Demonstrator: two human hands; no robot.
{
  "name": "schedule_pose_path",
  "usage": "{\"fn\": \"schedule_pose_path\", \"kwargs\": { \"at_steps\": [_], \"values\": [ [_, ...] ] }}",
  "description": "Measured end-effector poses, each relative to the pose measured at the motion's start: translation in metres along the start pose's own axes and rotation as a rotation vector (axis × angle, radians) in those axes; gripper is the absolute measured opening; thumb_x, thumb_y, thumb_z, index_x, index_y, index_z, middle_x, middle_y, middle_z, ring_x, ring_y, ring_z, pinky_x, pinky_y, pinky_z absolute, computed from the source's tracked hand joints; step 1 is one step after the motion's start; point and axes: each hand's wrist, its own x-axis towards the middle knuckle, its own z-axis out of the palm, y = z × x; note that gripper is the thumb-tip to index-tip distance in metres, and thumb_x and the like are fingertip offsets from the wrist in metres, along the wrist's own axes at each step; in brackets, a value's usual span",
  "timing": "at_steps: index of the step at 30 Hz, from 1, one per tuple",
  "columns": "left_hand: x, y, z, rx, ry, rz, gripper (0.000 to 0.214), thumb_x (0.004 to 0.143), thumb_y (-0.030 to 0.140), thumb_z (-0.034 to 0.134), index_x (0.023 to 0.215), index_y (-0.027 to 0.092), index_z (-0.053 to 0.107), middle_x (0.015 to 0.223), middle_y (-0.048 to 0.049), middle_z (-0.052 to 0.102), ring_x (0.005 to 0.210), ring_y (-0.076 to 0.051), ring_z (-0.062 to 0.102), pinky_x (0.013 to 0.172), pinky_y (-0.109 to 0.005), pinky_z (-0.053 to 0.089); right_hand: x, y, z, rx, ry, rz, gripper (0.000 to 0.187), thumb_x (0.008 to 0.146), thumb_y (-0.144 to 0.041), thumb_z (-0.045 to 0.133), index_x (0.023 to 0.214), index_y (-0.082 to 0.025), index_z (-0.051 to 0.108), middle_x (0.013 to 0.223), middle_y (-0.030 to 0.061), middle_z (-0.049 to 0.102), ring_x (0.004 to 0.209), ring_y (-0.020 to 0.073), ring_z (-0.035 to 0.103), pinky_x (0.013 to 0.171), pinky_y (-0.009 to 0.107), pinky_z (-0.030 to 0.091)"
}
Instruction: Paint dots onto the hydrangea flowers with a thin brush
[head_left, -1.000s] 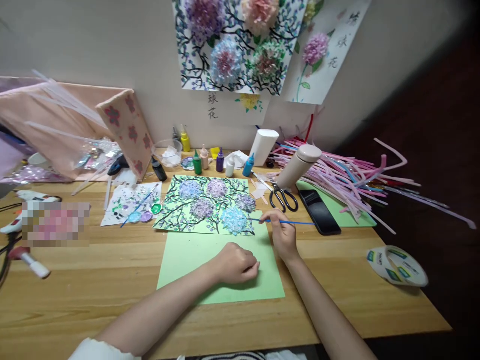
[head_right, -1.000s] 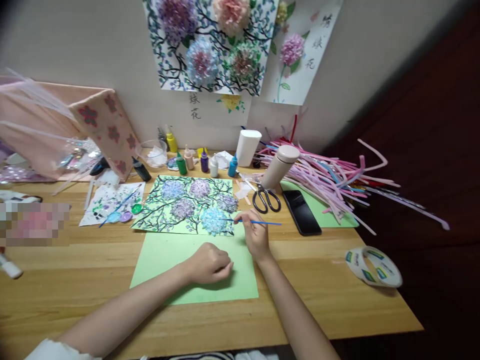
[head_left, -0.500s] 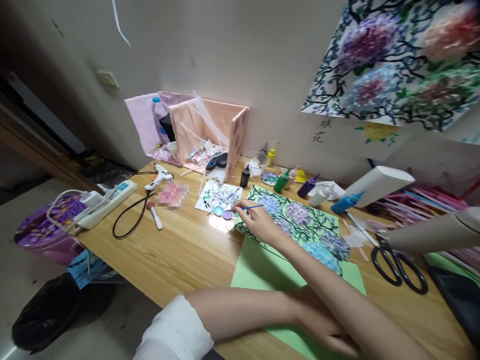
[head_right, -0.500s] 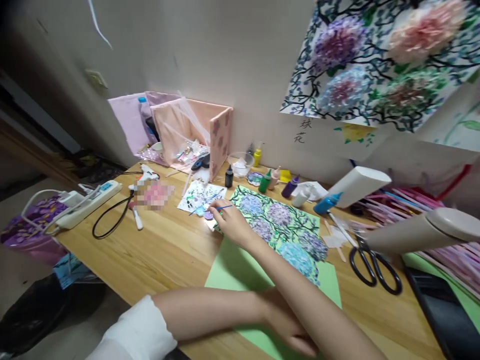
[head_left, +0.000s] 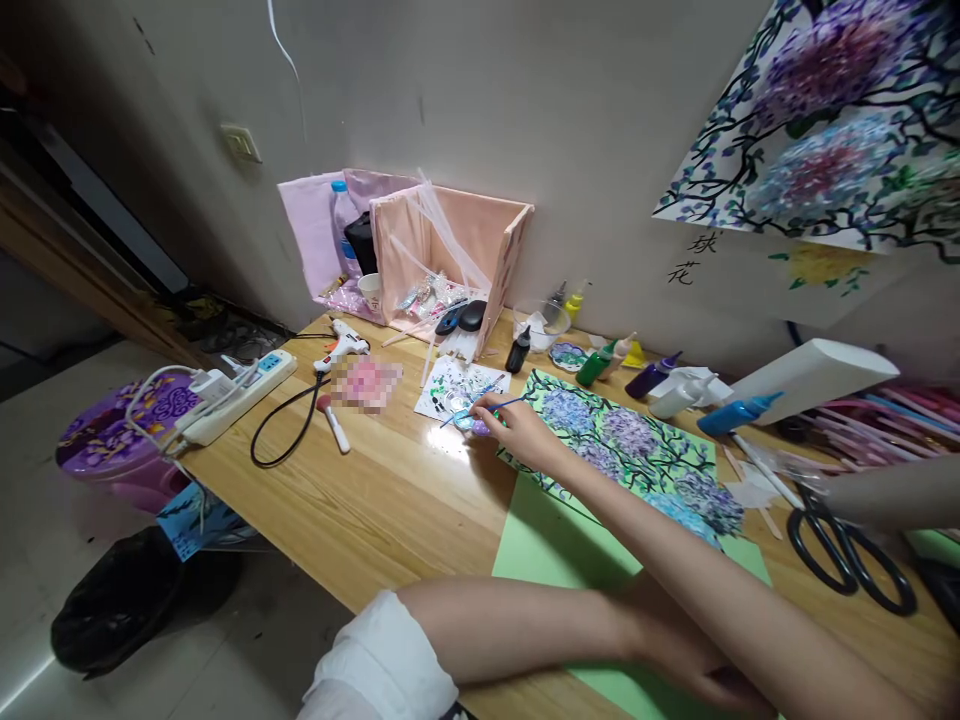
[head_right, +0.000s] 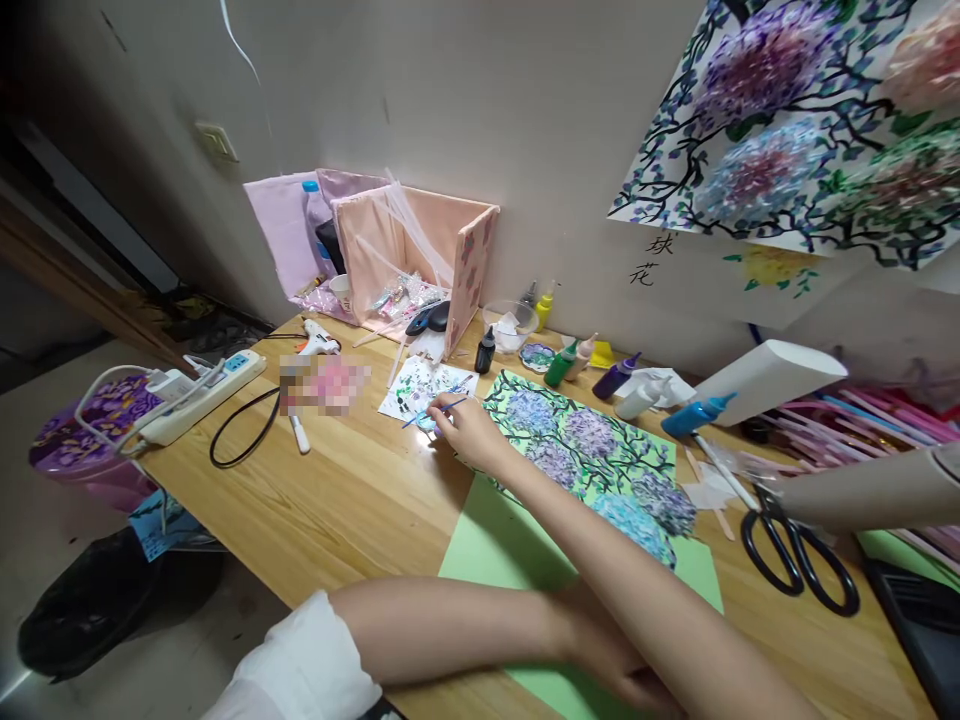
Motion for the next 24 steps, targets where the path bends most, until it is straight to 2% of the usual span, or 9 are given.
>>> {"fn": "schedule_pose_path", "kwargs": {
  "at_steps": [3,5,7,8,10,12,16,20,24],
  "values": [
    [-0.001,-0.001,-0.003,0.076,0.006,0.019,0.062,0.088,0.044,0.045,0.13,0.0,0.041,0.138,-0.0088,0.041,0.134,-0.021,0.024,0.111,-0.021,0.014,-0.001,-0.004,-0.007,-0.004,0.0,-0.014,0.018,0.089,-0.024,0.045,0.085,-0.017,0.061,0.085,0.0059,0.066,0.081,0.018,0.059,0.073,0.029,0.041],
    [0.001,-0.002,-0.005,0.092,0.016,0.096,0.055,0.086,0.045,0.047,0.122,0.003,0.052,0.131,-0.0094,0.049,0.131,-0.023,0.029,0.111,-0.024,0.017,-0.008,-0.008,-0.019,0.042,0.047,-0.008,0.02,0.09,-0.025,0.043,0.087,-0.018,0.061,0.086,0.0051,0.066,0.082,0.0177,0.059,0.073,0.029,0.041],
    [0.003,0.0,-0.003,0.064,-0.008,0.169,0.043,0.085,0.046,0.047,0.099,0.01,0.066,0.113,-0.0088,0.062,0.118,-0.024,0.045,0.104,-0.027,0.031,-0.022,-0.011,-0.038,0.091,0.14,0.016,0.023,0.091,-0.028,0.04,0.088,-0.019,0.062,0.088,0.0042,0.066,0.084,0.0169,0.059,0.074,0.028,0.042],
    [0.004,0.001,-0.002,0.039,-0.024,0.161,0.039,0.085,0.046,0.046,0.085,0.014,0.068,0.101,-0.0074,0.067,0.105,-0.023,0.054,0.093,-0.028,0.04,-0.033,-0.011,-0.049,0.102,0.192,0.036,0.024,0.092,-0.029,0.04,0.089,-0.02,0.062,0.09,0.0038,0.066,0.085,0.0168,0.059,0.074,0.027,0.042],
    [0.005,0.007,0.0,-0.02,-0.043,0.086,0.038,0.084,0.043,0.045,0.065,0.017,0.066,0.079,-0.0033,0.07,0.076,-0.018,0.061,0.062,-0.027,0.047,-0.063,-0.006,-0.074,0.094,0.301,0.092,0.024,0.092,-0.033,0.041,0.089,-0.02,0.061,0.092,0.0034,0.065,0.087,0.0168,0.059,0.075,0.027,0.042],
    [0.003,0.013,0.001,-0.064,-0.024,-0.013,0.035,0.082,0.038,0.046,0.059,0.018,0.062,0.069,0.0003,0.068,0.058,-0.013,0.059,0.042,-0.025,0.036,-0.104,0.005,-0.099,0.062,0.403,0.151,0.025,0.092,-0.035,0.04,0.089,-0.021,0.061,0.089,0.0033,0.063,0.085,0.0166,0.058,0.074,0.027,0.042],
    [-0.004,0.02,-0.003,-0.059,-0.003,-0.04,0.029,0.077,0.031,0.05,0.051,0.018,0.057,0.06,0.0025,0.066,0.05,-0.011,0.057,0.039,-0.025,0.027,-0.194,0.033,-0.134,0.009,0.609,0.215,0.034,0.093,-0.038,0.035,0.074,-0.019,0.056,0.071,0.0023,0.055,0.068,0.0145,0.053,0.064,0.026,0.04],
    [-0.004,0.018,-0.004,-0.084,0.019,-0.016,0.029,0.076,0.027,0.05,0.049,0.017,0.053,0.054,0.0016,0.063,0.046,-0.011,0.055,0.041,-0.025,0.024,-0.255,0.053,-0.134,0.017,0.747,0.276,0.037,0.093,-0.038,0.036,0.065,-0.019,0.051,0.061,0.0004,0.048,0.057,0.0131,0.047,0.054,0.026,0.037],
    [-0.002,0.015,-0.004,-0.095,0.044,-0.026,0.029,0.077,0.023,0.046,0.05,0.017,0.05,0.052,0.0004,0.06,0.042,-0.01,0.051,0.042,-0.026,0.022,-0.274,0.066,-0.112,-0.014,0.725,0.254,0.034,0.093,-0.033,0.038,0.064,-0.02,0.051,0.06,0.0005,0.049,0.06,0.0144,0.049,0.061,0.029,0.038]
  ]
}}
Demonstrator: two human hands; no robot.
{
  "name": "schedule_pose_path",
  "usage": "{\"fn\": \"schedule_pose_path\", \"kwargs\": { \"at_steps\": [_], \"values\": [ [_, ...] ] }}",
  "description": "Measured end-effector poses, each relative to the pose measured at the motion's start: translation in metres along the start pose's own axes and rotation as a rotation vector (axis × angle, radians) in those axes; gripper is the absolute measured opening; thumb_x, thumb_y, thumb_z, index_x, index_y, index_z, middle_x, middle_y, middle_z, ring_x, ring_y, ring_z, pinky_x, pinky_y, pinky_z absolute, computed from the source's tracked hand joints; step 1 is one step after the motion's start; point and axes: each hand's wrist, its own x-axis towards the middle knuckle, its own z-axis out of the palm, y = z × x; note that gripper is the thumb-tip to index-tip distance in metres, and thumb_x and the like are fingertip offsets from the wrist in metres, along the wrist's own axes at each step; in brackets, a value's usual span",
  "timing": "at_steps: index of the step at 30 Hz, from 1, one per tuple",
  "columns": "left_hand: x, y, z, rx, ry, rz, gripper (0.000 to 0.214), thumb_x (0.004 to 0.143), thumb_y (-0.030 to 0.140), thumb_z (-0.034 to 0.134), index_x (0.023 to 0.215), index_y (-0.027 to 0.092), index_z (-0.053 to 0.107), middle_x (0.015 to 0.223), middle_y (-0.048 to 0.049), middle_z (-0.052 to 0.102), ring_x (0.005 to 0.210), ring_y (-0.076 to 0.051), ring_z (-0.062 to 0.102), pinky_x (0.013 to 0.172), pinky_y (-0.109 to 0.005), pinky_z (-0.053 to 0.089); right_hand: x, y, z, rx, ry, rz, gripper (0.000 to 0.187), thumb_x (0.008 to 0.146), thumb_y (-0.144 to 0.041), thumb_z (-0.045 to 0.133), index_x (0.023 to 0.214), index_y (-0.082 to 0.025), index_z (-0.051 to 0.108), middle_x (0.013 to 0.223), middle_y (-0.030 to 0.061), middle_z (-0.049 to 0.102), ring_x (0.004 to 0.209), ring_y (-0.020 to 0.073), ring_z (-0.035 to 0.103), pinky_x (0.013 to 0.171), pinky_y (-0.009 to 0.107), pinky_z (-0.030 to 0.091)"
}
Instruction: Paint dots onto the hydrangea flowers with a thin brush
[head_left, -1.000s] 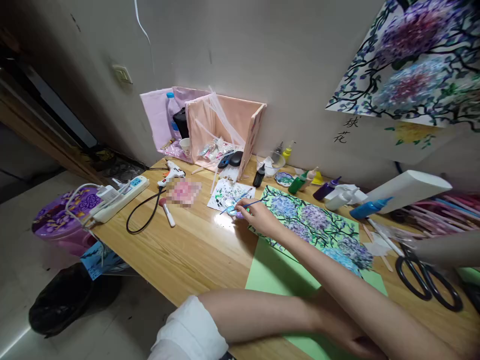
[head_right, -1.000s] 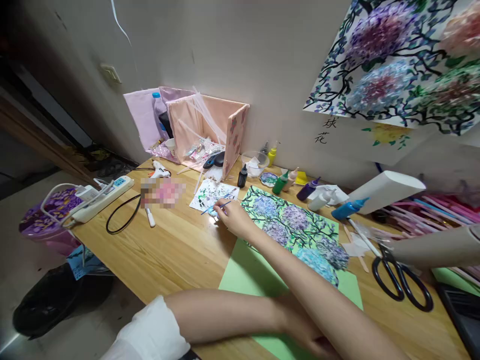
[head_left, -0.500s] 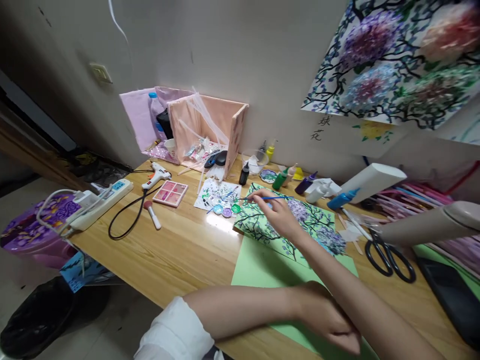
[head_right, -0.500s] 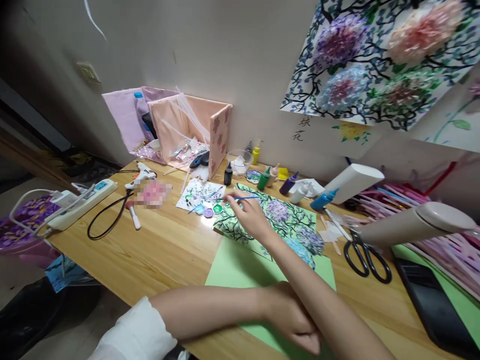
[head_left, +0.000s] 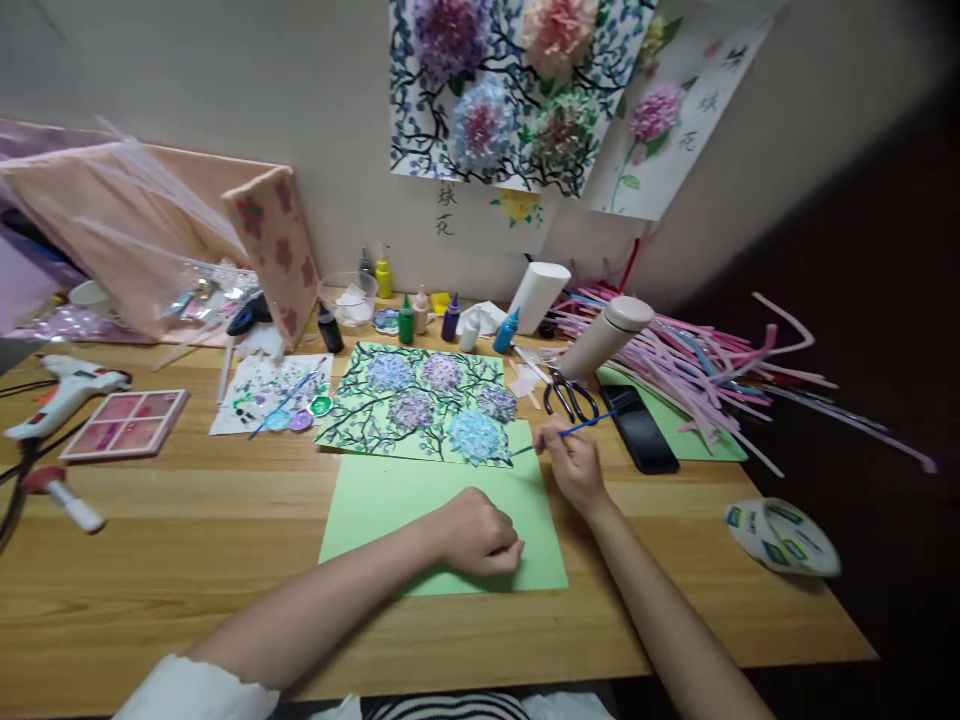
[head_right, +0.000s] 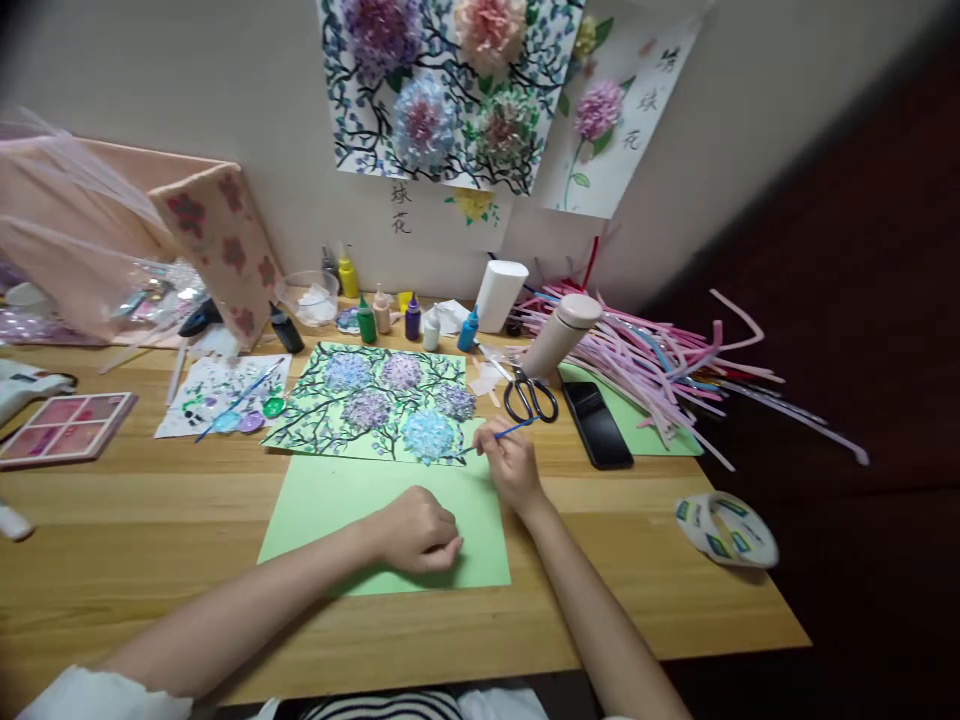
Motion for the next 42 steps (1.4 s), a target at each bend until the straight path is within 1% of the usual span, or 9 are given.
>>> {"fn": "schedule_pose_path", "kwargs": {
  "at_steps": [5,9,12,19,26,32,35,39,42],
  "values": [
    [0.002,-0.001,-0.001,0.01,0.01,-0.029,0.03,0.08,0.022,0.04,0.051,0.017,0.048,0.05,-0.0007,0.057,0.039,-0.009,0.048,0.043,-0.026,0.021,-0.013,0.008,0.01,0.004,0.0,0.004,0.033,0.093,-0.029,0.037,0.065,-0.021,0.051,0.06,0.0004,0.051,0.063,0.0152,0.051,0.065,0.03,0.039],
    [0.004,-0.002,-0.002,0.015,0.006,-0.044,0.031,0.08,0.022,0.039,0.051,0.017,0.047,0.049,-0.0004,0.056,0.039,-0.009,0.046,0.044,-0.026,0.022,-0.014,0.008,0.01,-0.021,-0.051,-0.038,0.03,0.093,-0.027,0.038,0.068,-0.021,0.052,0.062,0.0008,0.053,0.065,0.0152,0.051,0.065,0.03,0.038],
    [0.005,-0.003,-0.003,0.014,0.005,-0.05,0.031,0.081,0.022,0.038,0.051,0.017,0.047,0.049,-0.0001,0.056,0.039,-0.008,0.046,0.044,-0.025,0.023,-0.013,0.008,0.01,-0.027,-0.066,-0.068,0.028,0.093,-0.026,0.038,0.069,-0.02,0.052,0.064,0.0011,0.054,0.066,0.0151,0.051,0.065,0.029,0.038],
    [0.005,-0.003,-0.003,0.005,0.007,-0.058,0.033,0.082,0.023,0.036,0.052,0.017,0.048,0.049,-0.0002,0.055,0.039,-0.009,0.046,0.044,-0.025,0.025,-0.013,0.006,0.01,-0.044,-0.139,-0.048,0.03,0.093,-0.027,0.037,0.068,-0.02,0.052,0.064,0.0022,0.054,0.068,0.0159,0.051,0.066,0.03,0.039],
    [0.005,-0.002,-0.004,0.02,0.013,-0.06,0.031,0.079,0.022,0.038,0.05,0.017,0.048,0.048,0.0013,0.054,0.038,-0.008,0.043,0.043,-0.026,0.022,-0.014,0.007,0.009,-0.063,-0.134,-0.024,0.031,0.094,-0.03,0.035,0.07,-0.021,0.052,0.066,0.0027,0.056,0.068,0.0164,0.053,0.067,0.031,0.04],
    [0.005,-0.002,-0.004,0.028,0.011,-0.06,0.031,0.079,0.021,0.038,0.05,0.017,0.048,0.047,0.0012,0.053,0.037,-0.008,0.042,0.043,-0.024,0.022,-0.013,0.006,0.008,-0.057,-0.119,-0.033,0.031,0.094,-0.028,0.035,0.07,-0.02,0.053,0.066,0.0026,0.055,0.068,0.016,0.052,0.066,0.03,0.04],
    [0.006,-0.002,-0.004,0.025,0.005,-0.053,0.031,0.079,0.021,0.038,0.05,0.017,0.047,0.047,0.0009,0.053,0.038,-0.008,0.041,0.043,-0.024,0.023,-0.013,0.007,0.008,-0.079,-0.132,-0.033,0.03,0.093,-0.028,0.037,0.07,-0.02,0.053,0.065,0.0023,0.056,0.067,0.0158,0.053,0.066,0.03,0.04],
    [0.006,-0.002,-0.004,0.021,0.003,-0.05,0.032,0.081,0.021,0.037,0.05,0.017,0.046,0.047,0.0008,0.053,0.038,-0.008,0.043,0.044,-0.024,0.023,-0.014,0.007,0.008,-0.08,-0.107,0.014,0.032,0.094,-0.029,0.036,0.069,-0.02,0.054,0.065,0.0021,0.056,0.066,0.0157,0.053,0.066,0.03,0.04],
    [0.005,-0.002,-0.004,0.02,0.008,-0.055,0.032,0.081,0.022,0.037,0.051,0.017,0.046,0.048,0.0009,0.054,0.038,-0.008,0.045,0.043,-0.024,0.023,-0.014,0.007,0.008,-0.074,-0.114,0.022,0.031,0.093,-0.029,0.037,0.07,-0.02,0.055,0.065,0.0023,0.056,0.067,0.0157,0.054,0.067,0.03,0.04]
  ]
}}
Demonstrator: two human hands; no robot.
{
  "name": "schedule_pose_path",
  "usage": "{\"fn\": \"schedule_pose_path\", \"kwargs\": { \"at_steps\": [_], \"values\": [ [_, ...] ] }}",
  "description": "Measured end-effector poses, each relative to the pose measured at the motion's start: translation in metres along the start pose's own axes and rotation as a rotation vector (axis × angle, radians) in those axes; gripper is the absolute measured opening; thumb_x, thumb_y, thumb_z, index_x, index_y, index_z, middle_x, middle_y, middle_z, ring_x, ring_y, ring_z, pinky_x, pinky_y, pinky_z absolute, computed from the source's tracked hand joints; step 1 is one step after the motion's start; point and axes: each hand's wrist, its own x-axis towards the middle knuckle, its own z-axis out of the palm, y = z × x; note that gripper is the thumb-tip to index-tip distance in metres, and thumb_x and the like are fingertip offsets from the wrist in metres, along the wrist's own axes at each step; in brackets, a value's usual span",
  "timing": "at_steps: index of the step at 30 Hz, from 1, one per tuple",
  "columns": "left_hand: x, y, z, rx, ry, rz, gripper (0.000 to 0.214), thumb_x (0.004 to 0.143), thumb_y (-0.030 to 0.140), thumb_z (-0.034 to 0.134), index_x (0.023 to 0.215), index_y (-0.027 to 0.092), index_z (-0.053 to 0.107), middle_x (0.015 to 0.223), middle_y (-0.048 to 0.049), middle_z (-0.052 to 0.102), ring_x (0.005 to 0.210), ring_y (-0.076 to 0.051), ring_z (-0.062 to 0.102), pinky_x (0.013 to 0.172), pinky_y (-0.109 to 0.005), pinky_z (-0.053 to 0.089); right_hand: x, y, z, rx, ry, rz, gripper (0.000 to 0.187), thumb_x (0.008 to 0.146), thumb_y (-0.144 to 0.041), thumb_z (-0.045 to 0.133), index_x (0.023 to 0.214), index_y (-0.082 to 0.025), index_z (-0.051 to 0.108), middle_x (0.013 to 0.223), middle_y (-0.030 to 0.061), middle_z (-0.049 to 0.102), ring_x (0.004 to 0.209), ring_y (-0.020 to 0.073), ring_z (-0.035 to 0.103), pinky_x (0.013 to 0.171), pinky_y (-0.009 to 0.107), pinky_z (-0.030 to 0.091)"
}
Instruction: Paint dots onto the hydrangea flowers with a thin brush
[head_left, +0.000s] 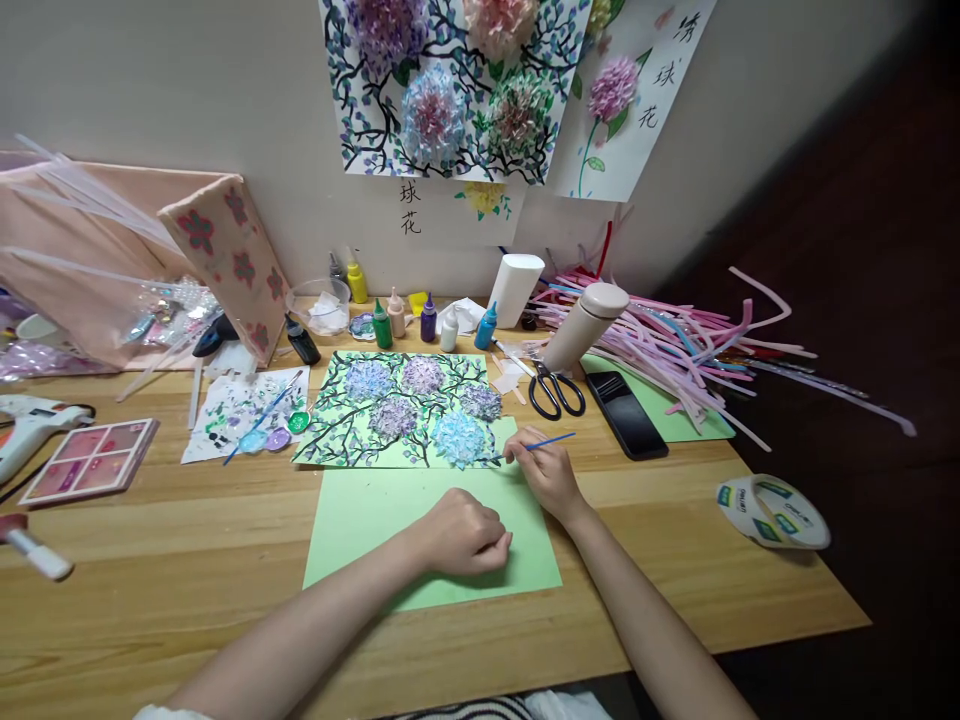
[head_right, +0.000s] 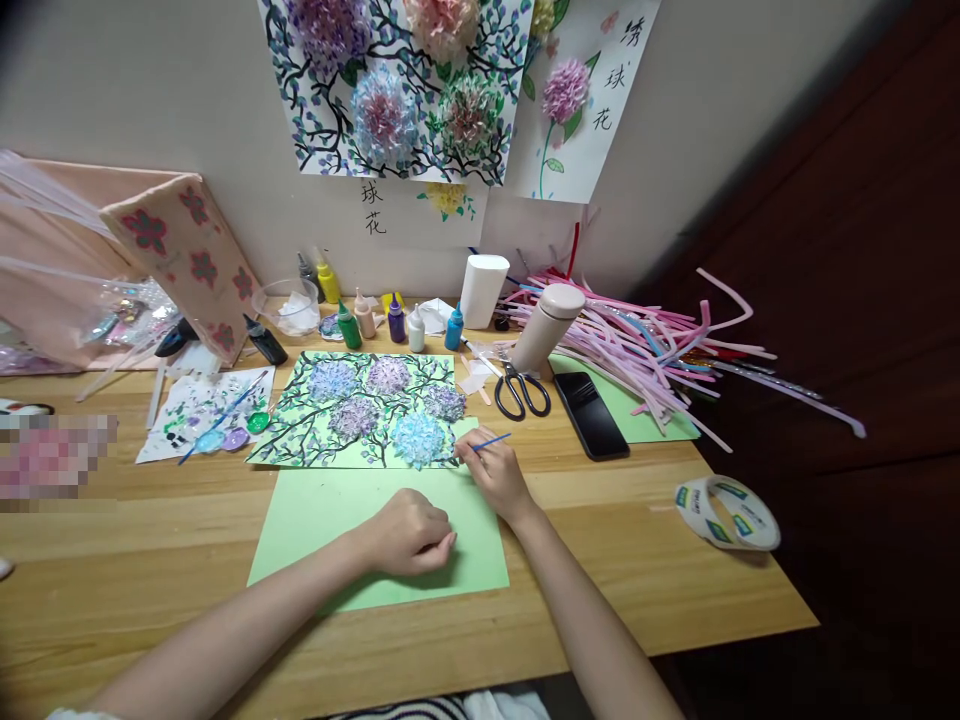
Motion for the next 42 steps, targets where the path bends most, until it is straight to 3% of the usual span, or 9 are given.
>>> {"fn": "schedule_pose_path", "kwargs": {
  "at_steps": [9,12,15,18,23,27,31,36,42],
  "values": [
    [0.0,0.002,0.002,0.057,0.02,0.025,0.032,0.08,0.021,0.039,0.05,0.017,0.047,0.046,0.001,0.053,0.037,-0.009,0.047,0.041,-0.024,0.026,-0.001,0.002,-0.001,-0.009,0.023,-0.033,0.029,0.093,-0.027,0.038,0.07,-0.021,0.055,0.063,0.0016,0.055,0.065,0.0161,0.053,0.064,0.03,0.04],
    [-0.001,0.005,0.0,0.109,0.047,0.015,0.03,0.079,0.023,0.041,0.05,0.017,0.049,0.046,0.0009,0.053,0.037,-0.009,0.046,0.039,-0.024,0.027,-0.006,0.0,0.001,0.021,0.117,-0.067,0.03,0.093,-0.027,0.036,0.067,-0.021,0.051,0.062,0.0011,0.054,0.062,0.0163,0.052,0.064,0.031,0.039],
    [-0.015,0.004,-0.01,0.174,0.084,-0.026,0.028,0.077,0.025,0.044,0.051,0.017,0.05,0.046,0.0011,0.052,0.037,-0.01,0.046,0.037,-0.024,0.026,-0.004,-0.011,0.005,0.083,0.197,-0.099,0.031,0.093,-0.026,0.034,0.068,-0.022,0.051,0.065,0.0016,0.054,0.064,0.0168,0.052,0.065,0.032,0.039],
    [-0.043,-0.006,-0.024,0.246,0.11,-0.087,0.029,0.077,0.024,0.042,0.05,0.018,0.05,0.044,0.001,0.05,0.036,-0.01,0.044,0.036,-0.024,0.027,0.011,-0.035,0.017,0.139,0.131,-0.129,0.027,0.093,-0.026,0.034,0.076,-0.023,0.054,0.072,0.003,0.057,0.071,0.0183,0.054,0.067,0.032,0.04],
    [-0.089,-0.027,-0.041,0.332,0.105,-0.167,0.029,0.077,0.024,0.041,0.05,0.018,0.051,0.044,-0.0001,0.049,0.037,-0.011,0.043,0.038,-0.025,0.03,0.061,-0.101,0.073,0.209,-0.099,-0.251,0.021,0.093,-0.026,0.036,0.09,-0.024,0.056,0.086,0.0047,0.06,0.084,0.0196,0.055,0.073,0.032,0.041],
    [-0.096,-0.03,-0.041,0.329,0.064,-0.133,0.025,0.072,0.029,0.049,0.05,0.019,0.054,0.045,0.001,0.052,0.042,-0.011,0.045,0.042,-0.025,0.033,0.099,-0.143,0.144,0.285,-0.194,-0.335,0.025,0.094,-0.027,0.033,0.087,-0.023,0.056,0.085,0.0048,0.061,0.083,0.0186,0.055,0.075,0.031,0.041],
    [-0.097,-0.035,-0.041,0.337,0.044,-0.173,0.025,0.07,0.031,0.051,0.05,0.018,0.058,0.038,0.001,0.048,0.037,-0.011,0.037,0.04,-0.026,0.029,0.122,-0.158,0.201,0.159,-0.276,-0.314,0.026,0.094,-0.028,0.033,0.081,-0.021,0.055,0.078,0.0048,0.061,0.079,0.0189,0.054,0.074,0.031,0.039],
    [-0.103,-0.045,-0.039,0.308,0.073,-0.21,0.028,0.068,0.036,0.051,0.049,0.018,0.06,0.036,0.0007,0.046,0.036,-0.012,0.036,0.042,-0.027,0.032,0.13,-0.155,0.224,-0.081,-0.374,-0.246,0.027,0.094,-0.029,0.035,0.078,-0.02,0.055,0.076,0.0055,0.059,0.08,0.0195,0.053,0.069,0.029,0.037],
    [-0.104,-0.048,-0.036,0.304,0.15,-0.215,0.028,0.067,0.036,0.052,0.046,0.018,0.059,0.032,0.0013,0.041,0.035,-0.011,0.033,0.042,-0.027,0.029,0.129,-0.149,0.231,-0.116,-0.41,-0.252,0.028,0.095,-0.031,0.033,0.082,-0.02,0.056,0.079,0.0063,0.059,0.084,0.0198,0.053,0.07,0.028,0.037]
  ]
}}
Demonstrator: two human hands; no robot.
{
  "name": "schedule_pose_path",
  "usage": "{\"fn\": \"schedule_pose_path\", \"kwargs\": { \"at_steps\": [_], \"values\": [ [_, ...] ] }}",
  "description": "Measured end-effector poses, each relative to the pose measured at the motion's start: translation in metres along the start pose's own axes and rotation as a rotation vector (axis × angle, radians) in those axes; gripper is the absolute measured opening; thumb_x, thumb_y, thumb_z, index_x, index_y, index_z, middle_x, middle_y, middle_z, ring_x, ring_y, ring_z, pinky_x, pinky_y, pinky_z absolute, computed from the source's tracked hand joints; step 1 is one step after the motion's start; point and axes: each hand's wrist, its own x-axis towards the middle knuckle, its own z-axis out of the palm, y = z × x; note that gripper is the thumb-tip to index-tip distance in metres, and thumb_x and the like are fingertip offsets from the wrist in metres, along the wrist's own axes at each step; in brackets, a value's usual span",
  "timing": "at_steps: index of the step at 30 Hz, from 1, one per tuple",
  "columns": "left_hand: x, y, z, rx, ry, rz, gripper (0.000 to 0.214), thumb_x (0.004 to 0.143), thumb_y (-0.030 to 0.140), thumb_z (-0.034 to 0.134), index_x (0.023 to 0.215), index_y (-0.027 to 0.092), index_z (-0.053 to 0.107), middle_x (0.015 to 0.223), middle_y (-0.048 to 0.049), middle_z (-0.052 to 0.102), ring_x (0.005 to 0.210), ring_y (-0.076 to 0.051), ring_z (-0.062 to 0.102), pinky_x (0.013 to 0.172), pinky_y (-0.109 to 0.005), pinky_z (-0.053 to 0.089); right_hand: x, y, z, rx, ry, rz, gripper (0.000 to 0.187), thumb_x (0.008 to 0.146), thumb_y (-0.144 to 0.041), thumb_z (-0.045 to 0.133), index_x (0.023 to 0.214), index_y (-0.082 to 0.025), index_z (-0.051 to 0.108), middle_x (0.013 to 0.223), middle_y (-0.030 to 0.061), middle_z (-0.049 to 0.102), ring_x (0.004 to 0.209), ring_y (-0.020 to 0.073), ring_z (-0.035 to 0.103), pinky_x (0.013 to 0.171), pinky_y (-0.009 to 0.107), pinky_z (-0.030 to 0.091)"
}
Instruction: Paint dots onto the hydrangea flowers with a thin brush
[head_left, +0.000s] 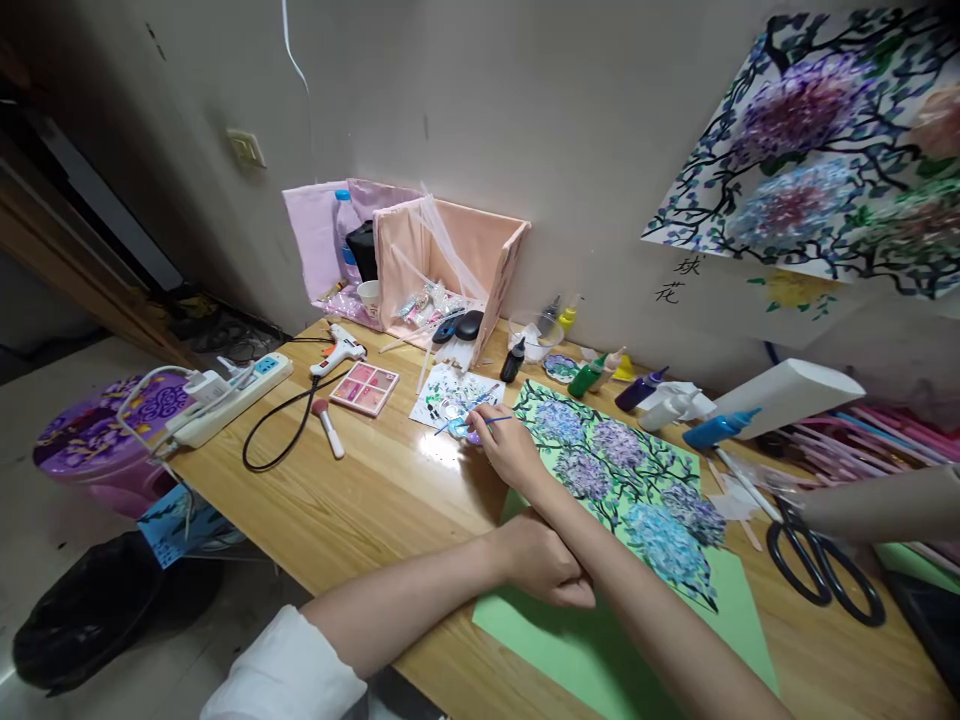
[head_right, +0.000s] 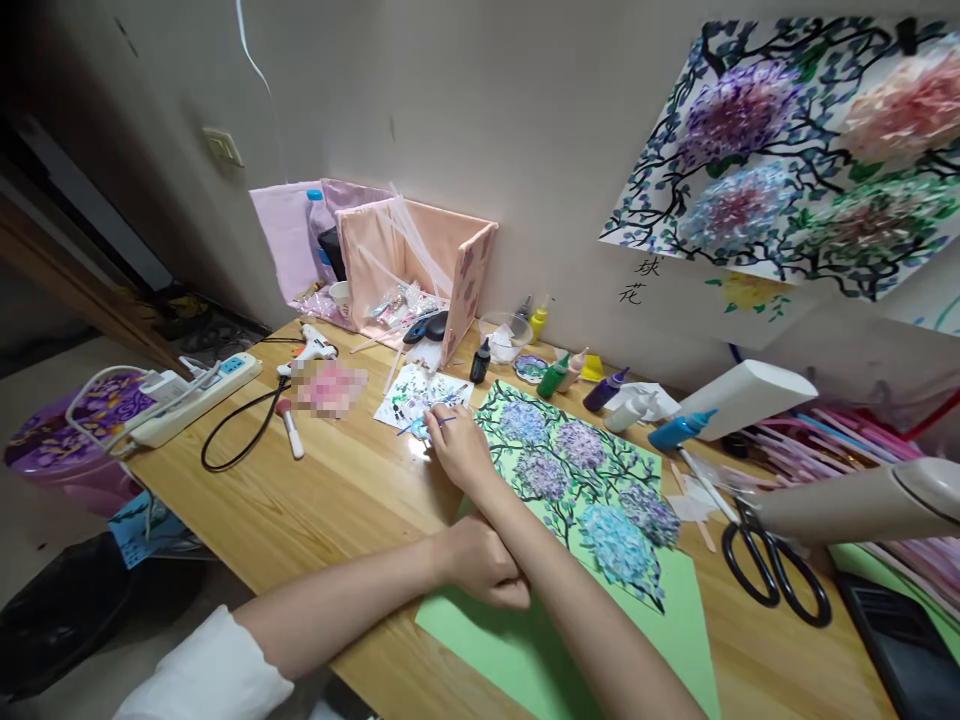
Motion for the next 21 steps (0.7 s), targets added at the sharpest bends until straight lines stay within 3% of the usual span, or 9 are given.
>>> {"fn": "schedule_pose_path", "kwargs": {
  "at_steps": [4,8,11,14,17,21],
  "values": [
    [-0.001,0.0,0.0,-0.001,0.065,0.006,0.03,0.068,0.035,0.052,0.044,0.018,0.057,0.032,0.0014,0.041,0.036,-0.011,0.034,0.042,-0.026,0.029,0.001,-0.004,0.0,-0.006,-0.005,-0.02,0.028,0.094,-0.032,0.034,0.083,-0.02,0.057,0.08,0.0062,0.06,0.085,0.0199,0.053,0.071,0.028,0.038],
    [-0.002,0.004,-0.004,-0.025,0.14,0.009,0.027,0.067,0.028,0.05,0.042,0.018,0.052,0.034,0.0013,0.042,0.036,-0.011,0.035,0.039,-0.027,0.025,-0.013,-0.009,-0.025,0.129,0.102,-0.061,0.028,0.095,-0.031,0.035,0.084,-0.021,0.058,0.083,0.0045,0.061,0.087,0.0191,0.053,0.077,0.03,0.039],
    [-0.002,0.011,-0.01,-0.078,0.196,0.049,0.028,0.072,0.025,0.045,0.046,0.019,0.05,0.04,0.0018,0.046,0.038,-0.011,0.038,0.04,-0.026,0.026,-0.046,0.001,-0.058,0.251,0.332,-0.039,0.028,0.096,-0.028,0.031,0.089,-0.023,0.058,0.089,0.0032,0.062,0.091,0.0183,0.053,0.084,0.032,0.039],
    [-0.002,0.016,-0.016,-0.127,0.243,0.066,0.03,0.074,0.022,0.041,0.046,0.019,0.047,0.041,0.0024,0.045,0.037,-0.01,0.033,0.04,-0.026,0.023,-0.093,0.026,-0.086,0.199,0.51,0.092,0.021,0.093,-0.028,0.038,0.092,-0.023,0.058,0.092,0.0037,0.06,0.092,0.0194,0.053,0.082,0.033,0.04],
    [0.0,0.016,-0.019,-0.171,0.268,0.051,0.03,0.075,0.018,0.039,0.045,0.018,0.042,0.041,0.0029,0.042,0.036,-0.009,0.03,0.042,-0.026,0.02,-0.138,0.053,-0.099,0.072,0.543,0.185,0.015,0.091,-0.027,0.044,0.094,-0.023,0.057,0.092,0.0044,0.059,0.092,0.0207,0.052,0.08,0.034,0.04],
    [0.005,0.012,-0.018,-0.225,0.264,-0.006,0.034,0.08,0.016,0.038,0.046,0.017,0.038,0.041,0.0039,0.039,0.037,-0.008,0.028,0.044,-0.026,0.02,-0.172,0.073,-0.097,-0.019,0.558,0.114,0.018,0.091,-0.02,0.04,0.091,-0.023,0.058,0.086,0.0038,0.061,0.088,0.0204,0.052,0.08,0.036,0.04]
  ]
}}
